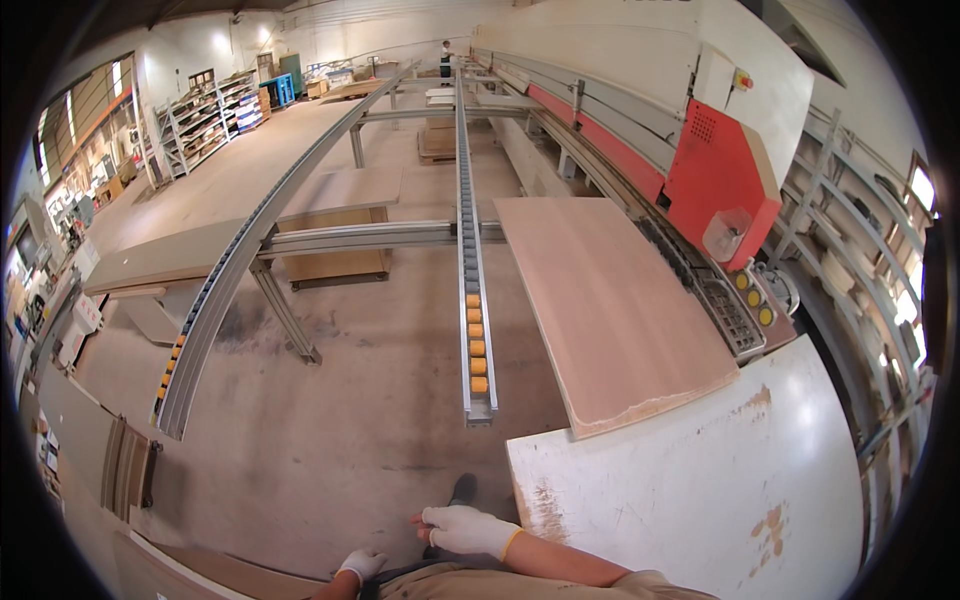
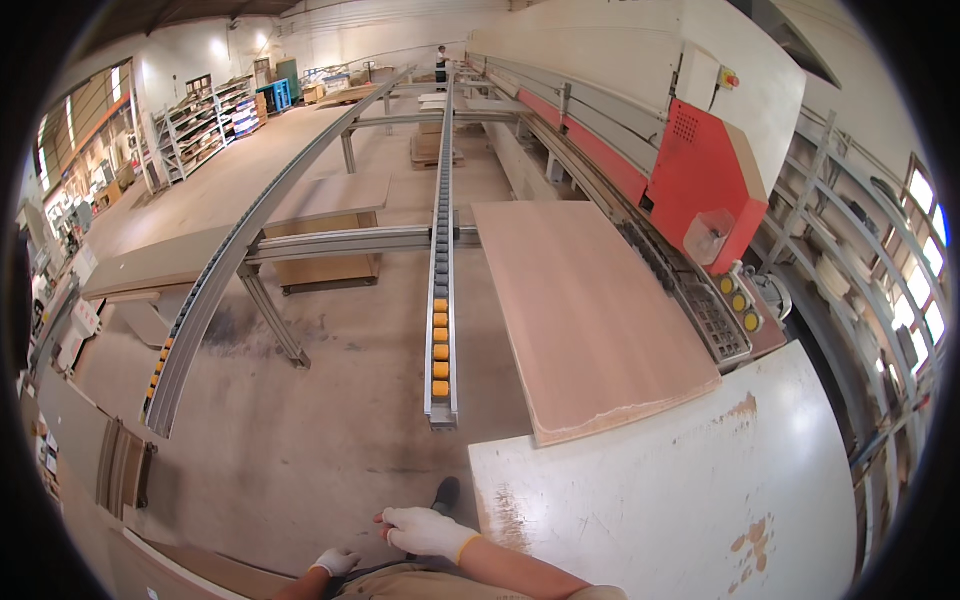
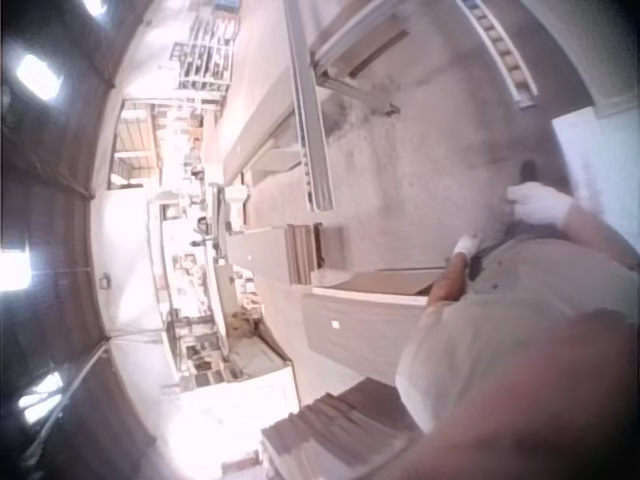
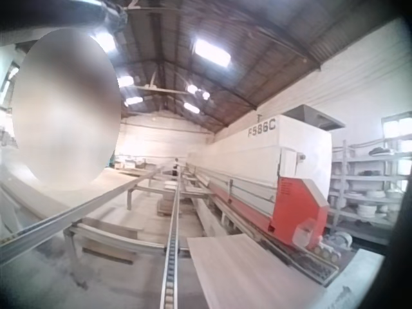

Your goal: The person repeatedly picks up flat boards from a conveyor and stacks them on a table. The person also lifts and moves stacks of boards to another location in the workshop.

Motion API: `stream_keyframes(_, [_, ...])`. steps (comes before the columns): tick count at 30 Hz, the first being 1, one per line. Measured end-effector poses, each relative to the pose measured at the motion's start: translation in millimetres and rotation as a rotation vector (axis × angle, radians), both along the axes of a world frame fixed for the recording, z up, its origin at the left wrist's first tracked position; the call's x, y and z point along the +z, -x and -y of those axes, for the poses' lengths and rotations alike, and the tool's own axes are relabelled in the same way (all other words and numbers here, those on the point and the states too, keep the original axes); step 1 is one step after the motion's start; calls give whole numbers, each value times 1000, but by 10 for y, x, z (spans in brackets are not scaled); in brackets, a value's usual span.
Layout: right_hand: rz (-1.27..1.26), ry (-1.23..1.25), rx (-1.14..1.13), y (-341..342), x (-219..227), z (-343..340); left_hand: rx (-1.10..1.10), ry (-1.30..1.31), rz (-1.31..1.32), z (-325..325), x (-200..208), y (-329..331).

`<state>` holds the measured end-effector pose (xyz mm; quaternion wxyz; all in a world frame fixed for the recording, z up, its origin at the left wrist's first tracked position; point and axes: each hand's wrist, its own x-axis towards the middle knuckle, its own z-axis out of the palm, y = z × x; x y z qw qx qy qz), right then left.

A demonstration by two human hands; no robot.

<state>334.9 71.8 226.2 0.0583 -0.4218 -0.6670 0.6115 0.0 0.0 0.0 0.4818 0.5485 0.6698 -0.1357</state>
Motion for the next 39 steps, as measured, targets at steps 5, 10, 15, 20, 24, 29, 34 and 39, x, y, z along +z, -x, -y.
stream_keyframes(5, [-23, -45, -29, -27, 101, 42, -17, 17, -23, 17, -292, 101])
stream_keyframes(10, [29, -197, -7, -41, 144, -21, -40, 3, -25, -52, -523, 266])
stream_keyframes(15, [31, -210, -132, -80, 250, 58, -377, -227, -56, -344, -603, 154])
stream_keyframes(20, [-25, -210, -149, -94, 228, 86, -537, -180, 12, -576, -643, -44])
stream_keyframes(24, [-10, -206, -192, -123, 230, 64, -590, -201, 108, -749, -649, -130])
stream_keyframes(29, [11, -200, -145, -85, 271, 48, -664, -245, 220, -822, -658, -156])
stream_keyframes(34, [36, -126, -66, -77, 251, -8, -543, -273, 290, -693, -643, -207])
stream_keyframes(39, [17, -181, -55, -54, 178, 7, -560, -267, 219, -614, -507, -236])
